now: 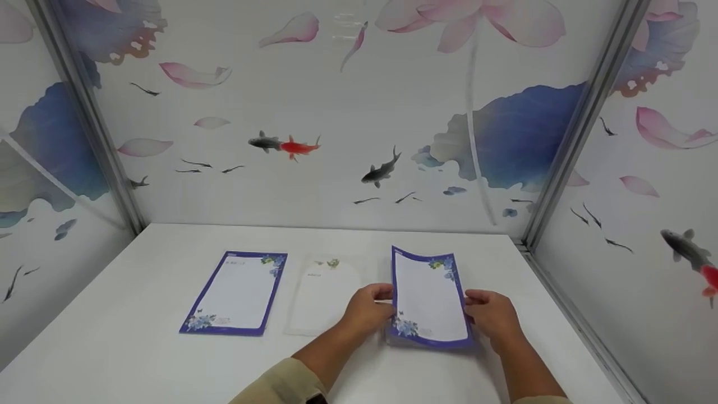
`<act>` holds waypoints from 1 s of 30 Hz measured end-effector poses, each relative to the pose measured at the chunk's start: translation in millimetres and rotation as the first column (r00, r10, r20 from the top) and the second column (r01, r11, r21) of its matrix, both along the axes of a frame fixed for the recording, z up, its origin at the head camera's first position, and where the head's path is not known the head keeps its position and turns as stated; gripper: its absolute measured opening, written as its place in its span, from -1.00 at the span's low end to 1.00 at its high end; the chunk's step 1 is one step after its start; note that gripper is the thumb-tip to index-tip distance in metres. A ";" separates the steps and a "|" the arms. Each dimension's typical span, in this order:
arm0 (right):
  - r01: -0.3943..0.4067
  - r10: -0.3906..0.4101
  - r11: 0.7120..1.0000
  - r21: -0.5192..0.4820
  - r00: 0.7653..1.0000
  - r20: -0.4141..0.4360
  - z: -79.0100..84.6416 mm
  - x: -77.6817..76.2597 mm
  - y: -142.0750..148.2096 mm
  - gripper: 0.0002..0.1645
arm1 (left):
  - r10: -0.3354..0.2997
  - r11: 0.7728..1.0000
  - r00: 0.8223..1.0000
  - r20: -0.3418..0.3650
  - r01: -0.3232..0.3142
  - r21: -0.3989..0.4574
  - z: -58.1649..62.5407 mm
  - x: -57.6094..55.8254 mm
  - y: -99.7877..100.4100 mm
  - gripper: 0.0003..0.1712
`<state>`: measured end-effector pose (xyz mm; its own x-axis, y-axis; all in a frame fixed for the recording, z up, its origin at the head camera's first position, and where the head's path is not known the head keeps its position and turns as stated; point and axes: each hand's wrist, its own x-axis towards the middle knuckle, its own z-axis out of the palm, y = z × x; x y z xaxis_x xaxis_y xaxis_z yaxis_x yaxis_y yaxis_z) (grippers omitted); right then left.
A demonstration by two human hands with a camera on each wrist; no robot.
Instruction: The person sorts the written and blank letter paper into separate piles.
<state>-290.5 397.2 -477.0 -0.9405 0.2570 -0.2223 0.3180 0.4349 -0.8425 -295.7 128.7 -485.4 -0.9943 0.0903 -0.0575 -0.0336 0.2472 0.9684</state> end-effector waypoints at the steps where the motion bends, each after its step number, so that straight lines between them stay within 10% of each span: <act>1: 0.002 -0.002 1.000 0.006 1.000 0.005 -0.8 0.4 2.4 -0.37 | -0.001 1.000 1.000 -0.004 0.001 -0.004 -0.9 1.0 1.4 -0.56; 18: -0.008 0.006 0.999 0.051 0.999 0.040 -7.7 1.6 7.6 -0.32 | -0.004 0.978 1.000 -0.026 -0.002 -0.208 -7.5 1.7 -1.7 -0.61; 30: -0.073 0.074 0.997 0.019 0.994 -0.077 1.1 -6.1 -30.8 -0.25 | 0.034 0.996 0.999 -0.027 -0.036 -0.078 0.9 -9.5 -42.4 -0.56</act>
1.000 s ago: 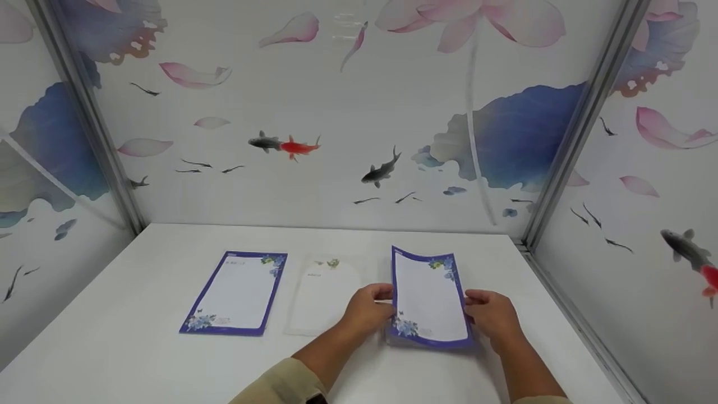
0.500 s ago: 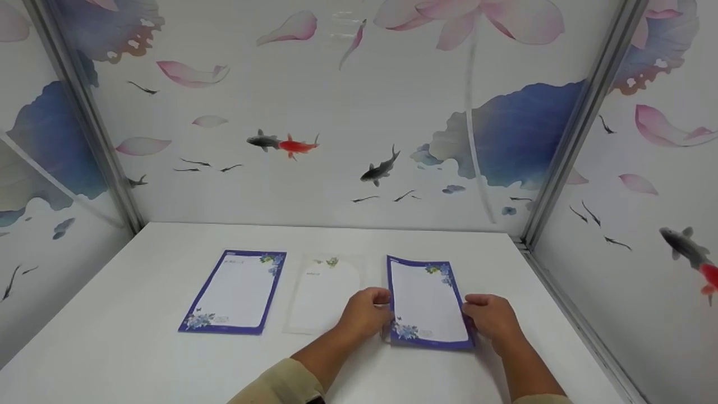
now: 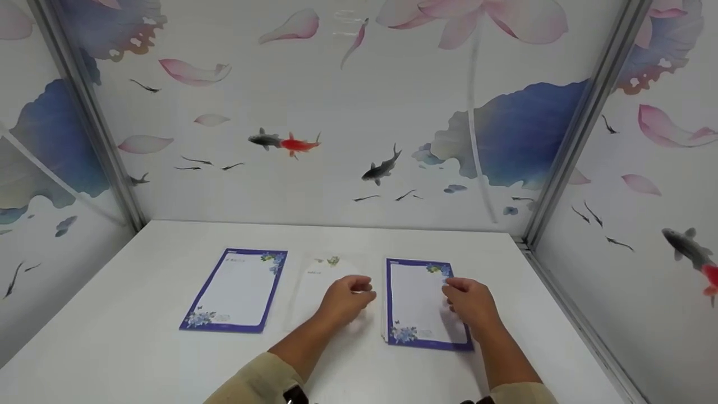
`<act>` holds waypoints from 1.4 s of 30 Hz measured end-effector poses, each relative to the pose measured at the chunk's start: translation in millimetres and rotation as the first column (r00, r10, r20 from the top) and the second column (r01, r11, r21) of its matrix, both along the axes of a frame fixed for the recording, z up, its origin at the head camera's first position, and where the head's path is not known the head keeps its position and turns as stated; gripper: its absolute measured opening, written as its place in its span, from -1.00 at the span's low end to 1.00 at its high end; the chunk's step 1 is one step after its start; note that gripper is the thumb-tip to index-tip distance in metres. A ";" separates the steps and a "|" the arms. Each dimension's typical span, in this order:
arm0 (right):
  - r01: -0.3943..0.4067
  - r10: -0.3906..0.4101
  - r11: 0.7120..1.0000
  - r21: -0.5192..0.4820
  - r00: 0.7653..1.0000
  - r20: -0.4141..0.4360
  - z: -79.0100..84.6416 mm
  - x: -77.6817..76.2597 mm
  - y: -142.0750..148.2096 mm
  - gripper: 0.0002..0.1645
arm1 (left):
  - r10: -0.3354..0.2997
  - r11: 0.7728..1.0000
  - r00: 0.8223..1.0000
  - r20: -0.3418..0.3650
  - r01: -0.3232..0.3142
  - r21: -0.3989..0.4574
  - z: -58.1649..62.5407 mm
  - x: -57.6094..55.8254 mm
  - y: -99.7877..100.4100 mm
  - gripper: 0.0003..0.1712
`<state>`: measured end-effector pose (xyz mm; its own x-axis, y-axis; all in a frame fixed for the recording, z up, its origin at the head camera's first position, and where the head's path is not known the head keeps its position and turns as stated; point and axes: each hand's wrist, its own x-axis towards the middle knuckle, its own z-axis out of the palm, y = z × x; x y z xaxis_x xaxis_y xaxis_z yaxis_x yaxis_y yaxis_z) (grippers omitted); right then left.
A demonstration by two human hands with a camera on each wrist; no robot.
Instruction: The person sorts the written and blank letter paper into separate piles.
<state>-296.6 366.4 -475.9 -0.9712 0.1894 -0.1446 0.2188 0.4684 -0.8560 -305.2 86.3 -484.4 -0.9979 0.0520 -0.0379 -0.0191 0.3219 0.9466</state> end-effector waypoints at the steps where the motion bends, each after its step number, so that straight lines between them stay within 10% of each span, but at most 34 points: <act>1: -0.007 0.007 1.000 -0.005 1.000 -0.003 0.5 -1.4 -5.4 -0.24 | 0.003 1.000 1.000 -0.005 -0.003 0.006 -0.4 -2.9 -6.4 -0.55; 16: -0.139 0.135 0.988 -0.061 0.989 -0.065 10.6 -29.5 -107.9 -0.33 | 0.130 0.991 0.988 -0.084 -0.128 0.026 4.8 -41.4 -114.1 -0.48; 27: -0.204 0.188 0.972 -0.114 0.973 -0.134 7.7 -41.0 -155.2 -0.43 | 0.176 0.984 0.981 -0.085 -0.173 0.043 -0.7 -47.0 -147.3 -0.44; 36: -0.224 0.239 0.967 0.117 0.963 -0.129 -1.8 -38.6 -156.8 -0.31 | 0.046 0.995 0.995 -0.084 -0.053 -0.087 -3.4 -41.6 -151.6 -0.35; 42: -0.297 0.321 0.920 0.256 0.945 -0.056 -8.2 -32.7 -156.9 -0.11 | -0.124 0.936 0.992 -0.036 0.105 -0.336 -11.0 -40.7 -154.1 -0.04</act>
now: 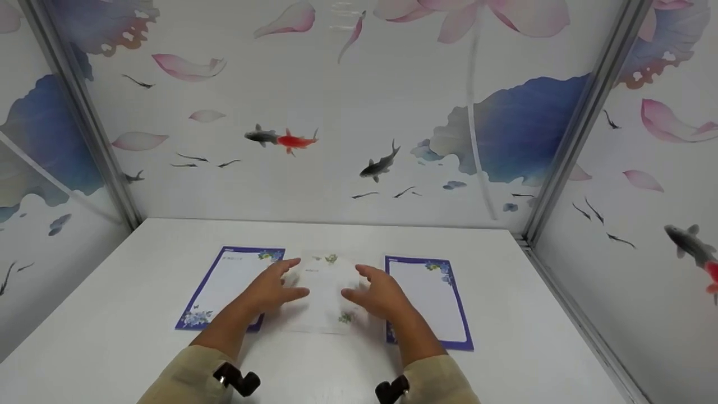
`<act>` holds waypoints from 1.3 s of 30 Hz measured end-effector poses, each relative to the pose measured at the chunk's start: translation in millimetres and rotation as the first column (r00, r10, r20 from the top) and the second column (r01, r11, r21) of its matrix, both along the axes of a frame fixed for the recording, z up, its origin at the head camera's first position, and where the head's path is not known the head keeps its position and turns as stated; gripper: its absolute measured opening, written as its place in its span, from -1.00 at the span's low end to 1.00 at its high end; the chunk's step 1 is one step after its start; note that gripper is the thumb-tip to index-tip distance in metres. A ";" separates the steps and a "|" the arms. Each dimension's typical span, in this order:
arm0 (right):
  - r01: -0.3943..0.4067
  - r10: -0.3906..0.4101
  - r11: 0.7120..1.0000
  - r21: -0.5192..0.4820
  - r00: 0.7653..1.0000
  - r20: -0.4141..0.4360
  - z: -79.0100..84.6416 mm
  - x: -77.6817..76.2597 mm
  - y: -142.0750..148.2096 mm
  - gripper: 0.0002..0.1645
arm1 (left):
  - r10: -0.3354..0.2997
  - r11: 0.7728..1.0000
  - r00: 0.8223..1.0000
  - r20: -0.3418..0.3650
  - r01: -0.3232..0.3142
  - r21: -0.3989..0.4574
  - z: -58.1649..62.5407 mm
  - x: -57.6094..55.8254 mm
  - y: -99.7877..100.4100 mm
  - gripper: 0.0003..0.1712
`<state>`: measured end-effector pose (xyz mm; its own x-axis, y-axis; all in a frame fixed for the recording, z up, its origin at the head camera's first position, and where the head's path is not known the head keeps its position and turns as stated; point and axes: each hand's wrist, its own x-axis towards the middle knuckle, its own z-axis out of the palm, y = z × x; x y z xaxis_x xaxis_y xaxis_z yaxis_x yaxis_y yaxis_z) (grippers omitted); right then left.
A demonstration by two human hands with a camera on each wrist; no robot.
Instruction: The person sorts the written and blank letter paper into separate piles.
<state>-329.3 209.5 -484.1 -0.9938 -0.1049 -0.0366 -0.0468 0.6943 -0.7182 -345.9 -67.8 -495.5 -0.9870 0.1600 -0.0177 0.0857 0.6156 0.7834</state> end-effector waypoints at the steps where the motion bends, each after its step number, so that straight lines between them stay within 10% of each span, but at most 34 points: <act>1: -0.014 0.014 1.000 0.023 1.000 0.006 -1.1 0.9 -0.4 -0.08 | -0.031 0.999 1.000 0.002 0.031 -0.021 -1.2 0.3 -0.9 -0.01; 20: -0.199 0.172 0.950 0.240 0.977 0.127 -16.6 4.8 2.2 0.08 | -0.288 0.875 0.953 0.093 0.301 -0.380 -1.4 13.7 1.5 0.09; 39: -0.175 0.154 0.952 0.251 0.983 0.101 -15.7 3.8 -1.6 -0.12 | -0.261 0.892 0.964 0.050 0.261 -0.368 -0.4 13.2 1.3 -0.07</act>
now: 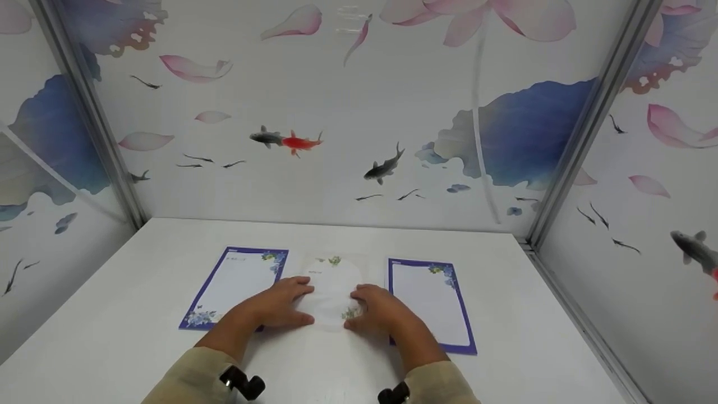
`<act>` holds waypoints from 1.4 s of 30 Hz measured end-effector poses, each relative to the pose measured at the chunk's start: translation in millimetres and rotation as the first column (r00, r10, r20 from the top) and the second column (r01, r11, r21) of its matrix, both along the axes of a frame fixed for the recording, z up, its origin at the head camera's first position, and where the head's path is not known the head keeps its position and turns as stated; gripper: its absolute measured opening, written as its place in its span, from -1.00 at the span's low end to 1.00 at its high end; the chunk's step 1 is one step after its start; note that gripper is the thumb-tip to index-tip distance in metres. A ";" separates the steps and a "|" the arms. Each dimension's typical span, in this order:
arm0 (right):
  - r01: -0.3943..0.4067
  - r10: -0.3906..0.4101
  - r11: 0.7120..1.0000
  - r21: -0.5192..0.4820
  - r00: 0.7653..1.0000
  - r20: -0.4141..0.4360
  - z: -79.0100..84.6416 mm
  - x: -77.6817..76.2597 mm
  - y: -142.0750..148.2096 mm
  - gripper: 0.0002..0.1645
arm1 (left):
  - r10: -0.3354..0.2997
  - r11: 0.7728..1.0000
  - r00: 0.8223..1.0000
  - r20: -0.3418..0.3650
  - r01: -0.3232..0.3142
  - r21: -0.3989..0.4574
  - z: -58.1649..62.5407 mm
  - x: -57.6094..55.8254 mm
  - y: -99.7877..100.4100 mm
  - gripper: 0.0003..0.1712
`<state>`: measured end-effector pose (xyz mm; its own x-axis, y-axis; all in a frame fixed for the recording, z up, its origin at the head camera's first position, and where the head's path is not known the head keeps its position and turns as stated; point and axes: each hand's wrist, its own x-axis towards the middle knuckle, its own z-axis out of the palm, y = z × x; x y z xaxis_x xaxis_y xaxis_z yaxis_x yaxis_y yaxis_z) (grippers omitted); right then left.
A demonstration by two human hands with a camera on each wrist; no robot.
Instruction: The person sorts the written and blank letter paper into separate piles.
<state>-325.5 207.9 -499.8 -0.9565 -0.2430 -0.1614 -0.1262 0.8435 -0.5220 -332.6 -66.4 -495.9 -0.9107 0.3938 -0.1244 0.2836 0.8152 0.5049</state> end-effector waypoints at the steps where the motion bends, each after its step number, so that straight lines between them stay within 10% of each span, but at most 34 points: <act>1: 0.009 -0.009 1.000 -0.005 1.000 -0.010 -0.1 -0.2 -0.6 -0.16 | -0.003 1.000 1.000 -0.013 0.003 0.006 -0.3 -0.6 -0.5 -0.10; 12: 0.103 -0.106 0.993 -0.049 0.993 -0.046 -0.3 -3.0 -4.7 -0.39 | 0.047 0.999 0.991 -0.123 -0.044 0.030 -3.4 -5.5 0.1 -0.33; 31: 0.230 -0.235 0.962 -0.147 0.972 -0.019 4.3 -1.2 -7.5 -0.68 | 0.256 0.956 0.965 -0.056 -0.244 0.162 -3.1 -7.1 6.6 -0.59; 42: 0.407 -0.407 0.818 -0.408 0.909 0.090 1.0 -1.0 -10.5 -0.35 | 0.470 0.803 0.878 0.092 -0.468 0.368 -4.8 -9.1 13.7 -0.43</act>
